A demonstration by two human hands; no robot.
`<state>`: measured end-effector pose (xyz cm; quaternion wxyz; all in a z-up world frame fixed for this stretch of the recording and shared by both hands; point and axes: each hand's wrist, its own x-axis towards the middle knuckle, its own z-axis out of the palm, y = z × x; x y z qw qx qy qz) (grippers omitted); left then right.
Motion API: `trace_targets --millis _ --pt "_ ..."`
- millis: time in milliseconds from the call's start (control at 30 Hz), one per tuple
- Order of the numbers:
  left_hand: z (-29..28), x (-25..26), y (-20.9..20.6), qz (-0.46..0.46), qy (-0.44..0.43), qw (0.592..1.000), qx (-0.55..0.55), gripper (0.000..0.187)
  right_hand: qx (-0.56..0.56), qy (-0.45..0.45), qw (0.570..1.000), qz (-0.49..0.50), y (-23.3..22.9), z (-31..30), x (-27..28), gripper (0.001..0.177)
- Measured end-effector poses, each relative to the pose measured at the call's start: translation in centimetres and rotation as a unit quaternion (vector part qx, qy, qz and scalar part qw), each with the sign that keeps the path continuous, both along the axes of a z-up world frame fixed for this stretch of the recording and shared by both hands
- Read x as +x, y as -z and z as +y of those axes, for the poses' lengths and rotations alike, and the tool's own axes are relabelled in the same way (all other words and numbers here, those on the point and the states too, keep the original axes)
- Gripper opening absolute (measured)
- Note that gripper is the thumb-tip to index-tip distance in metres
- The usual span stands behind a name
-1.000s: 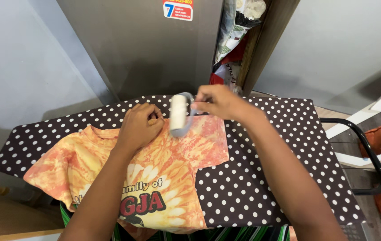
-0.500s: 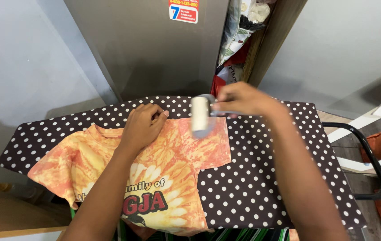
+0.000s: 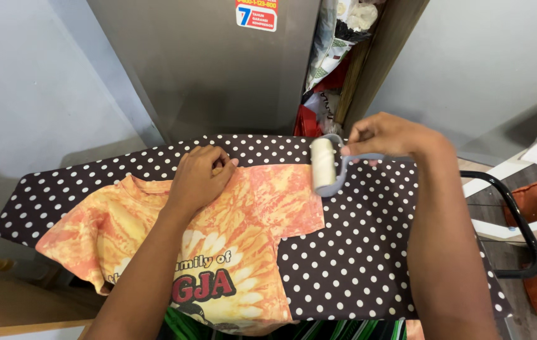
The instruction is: The person uses a lint roller to remove lint from a tie-dye t-shirt on a polka-dotted ironing board. They roll the tool over the back and front of the shirt, repositioning the garment to cover different areas.
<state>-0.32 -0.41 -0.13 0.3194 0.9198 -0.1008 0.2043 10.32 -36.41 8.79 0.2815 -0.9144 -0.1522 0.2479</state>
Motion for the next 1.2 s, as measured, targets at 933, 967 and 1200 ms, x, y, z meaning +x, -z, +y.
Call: trace_targets --millis 933,967,1200 --pt "0.2 0.2 0.0 0.018 0.008 1.000 -0.005 0.024 0.127 -0.281 0.943 -0.129 0.5 6.5 -5.3 0.026" --pt "0.1 0.3 0.0 0.020 0.009 1.000 -0.003 0.024 0.121 -0.278 0.944 -0.131 0.7 7.0 -5.7 0.026" --pt "-0.6 -1.2 -1.3 -0.221 0.022 0.971 0.092 0.023 -0.085 -0.068 0.994 0.003 -2.8 3.2 -6.1 0.033"
